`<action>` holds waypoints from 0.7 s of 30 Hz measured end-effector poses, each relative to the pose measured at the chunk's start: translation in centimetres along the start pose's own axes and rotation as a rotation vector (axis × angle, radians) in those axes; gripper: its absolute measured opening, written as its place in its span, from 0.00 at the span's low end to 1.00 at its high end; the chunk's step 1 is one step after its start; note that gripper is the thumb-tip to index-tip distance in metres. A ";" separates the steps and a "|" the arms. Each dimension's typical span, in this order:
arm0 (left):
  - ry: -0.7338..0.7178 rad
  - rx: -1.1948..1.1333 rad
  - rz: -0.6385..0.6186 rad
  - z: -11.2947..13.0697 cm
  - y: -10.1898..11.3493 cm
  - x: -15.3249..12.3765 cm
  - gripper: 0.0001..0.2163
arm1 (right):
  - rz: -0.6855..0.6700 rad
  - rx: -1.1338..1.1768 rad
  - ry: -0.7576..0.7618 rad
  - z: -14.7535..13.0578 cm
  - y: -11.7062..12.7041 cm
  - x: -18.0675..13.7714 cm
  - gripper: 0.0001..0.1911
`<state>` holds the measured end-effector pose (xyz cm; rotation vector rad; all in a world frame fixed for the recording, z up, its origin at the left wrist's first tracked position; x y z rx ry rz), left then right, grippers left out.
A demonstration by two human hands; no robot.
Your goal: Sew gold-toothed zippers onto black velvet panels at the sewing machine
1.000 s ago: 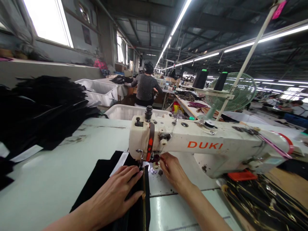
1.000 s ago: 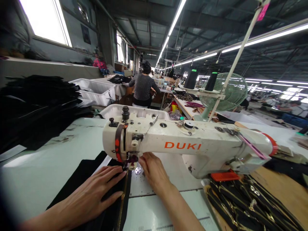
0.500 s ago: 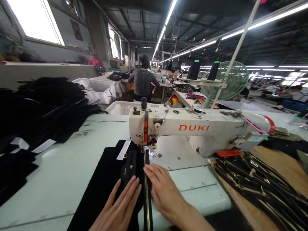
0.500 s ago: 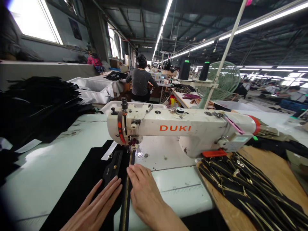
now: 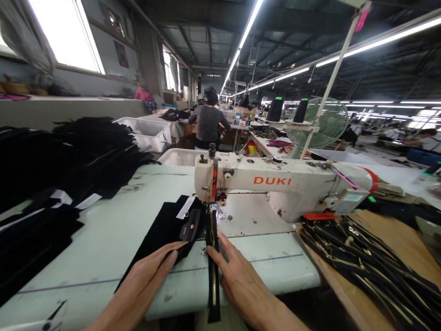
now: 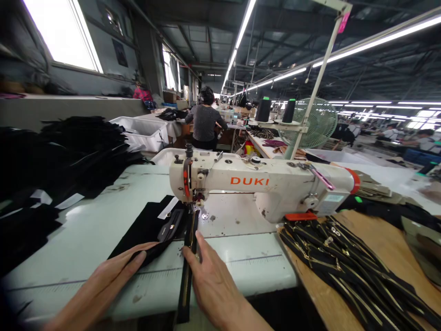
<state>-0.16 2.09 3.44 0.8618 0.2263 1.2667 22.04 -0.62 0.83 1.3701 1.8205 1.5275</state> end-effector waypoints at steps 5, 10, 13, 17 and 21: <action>-0.045 0.028 -0.006 -0.3 -1.0 -0.4 0.23 | -0.026 0.057 0.108 -0.9 -1.1 -1.8 0.41; -0.014 0.024 0.029 0.5 -1.3 -0.3 0.24 | 0.198 0.494 -0.102 0.6 0.7 -0.5 0.14; 0.009 0.028 0.051 0.9 -1.0 -0.1 0.23 | 0.264 0.766 -0.330 3.3 3.1 0.9 0.25; -0.050 0.025 0.030 1.3 -0.9 0.2 0.22 | 0.198 0.757 -0.296 5.6 6.1 2.9 0.31; -0.098 0.095 0.009 1.8 -1.0 0.3 0.20 | 0.200 0.669 -0.217 5.7 8.4 3.8 0.28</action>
Point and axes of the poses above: each hand's wrist, its own x-axis towards the middle knuckle, its own y-axis out of the back of the hand, z = x × y, the point moved 4 cm from there along x, towards the middle knuckle, and after that the axes turned 5 degrees about -y, right-handed, at the moved point
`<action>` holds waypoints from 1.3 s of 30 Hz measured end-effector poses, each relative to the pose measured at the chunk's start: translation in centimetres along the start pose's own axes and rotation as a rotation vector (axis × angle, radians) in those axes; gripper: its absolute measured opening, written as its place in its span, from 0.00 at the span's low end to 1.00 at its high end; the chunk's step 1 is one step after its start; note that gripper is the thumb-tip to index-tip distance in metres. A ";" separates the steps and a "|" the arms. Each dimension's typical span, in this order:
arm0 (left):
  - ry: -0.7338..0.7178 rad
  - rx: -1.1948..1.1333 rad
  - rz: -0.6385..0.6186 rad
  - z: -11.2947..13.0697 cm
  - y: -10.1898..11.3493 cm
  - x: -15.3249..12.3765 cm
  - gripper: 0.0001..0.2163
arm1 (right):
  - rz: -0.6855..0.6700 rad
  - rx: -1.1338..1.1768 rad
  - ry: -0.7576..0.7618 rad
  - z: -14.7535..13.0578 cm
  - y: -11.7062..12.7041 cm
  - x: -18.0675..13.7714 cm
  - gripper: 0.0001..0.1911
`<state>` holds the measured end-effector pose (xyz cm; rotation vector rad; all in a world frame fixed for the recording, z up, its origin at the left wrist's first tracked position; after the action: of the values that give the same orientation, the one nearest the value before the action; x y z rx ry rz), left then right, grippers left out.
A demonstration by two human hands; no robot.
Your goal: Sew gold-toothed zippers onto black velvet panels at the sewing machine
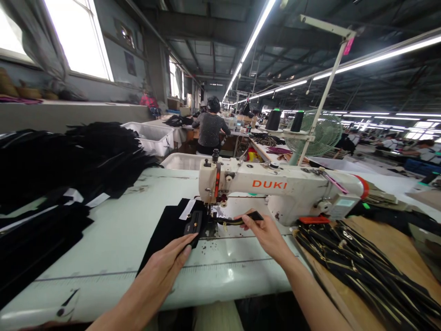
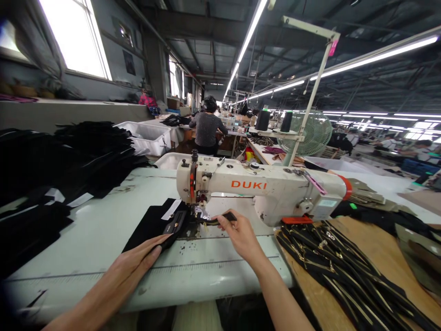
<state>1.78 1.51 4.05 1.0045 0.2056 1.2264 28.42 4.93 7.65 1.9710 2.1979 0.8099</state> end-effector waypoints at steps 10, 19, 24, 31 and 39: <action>-0.522 0.468 0.083 2.3 -2.4 -2.6 0.22 | 0.199 -0.601 0.539 -0.2 -10.7 -8.7 0.23; -0.645 0.568 -0.034 0.5 -4.7 -3.6 0.28 | 0.271 -0.660 0.564 -1.1 -11.0 -9.4 0.20; -0.591 0.476 -0.049 0.5 -4.4 -3.4 0.31 | 0.221 -0.668 0.572 -1.0 -11.2 -9.3 0.20; -0.576 0.370 -0.017 1.3 -3.6 -2.6 0.24 | 0.210 -0.646 0.605 -0.9 -11.3 -9.3 0.19; -0.578 0.394 -0.078 0.8 -3.9 -2.9 0.30 | 0.216 -0.657 0.594 -0.6 -11.5 -9.4 0.18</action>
<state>3.87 -1.37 0.57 1.6349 0.0290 0.7940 19.37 -4.48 0.53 1.7641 1.5789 2.0449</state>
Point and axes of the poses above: each hand's wrist, its own x-axis towards the middle knuckle, its own y-axis out of the back of the hand, z = x × y, the point moved 4 cm from there along x, towards the middle knuckle, and after that the axes turned 5 degrees about -y, right-handed, at the moved point
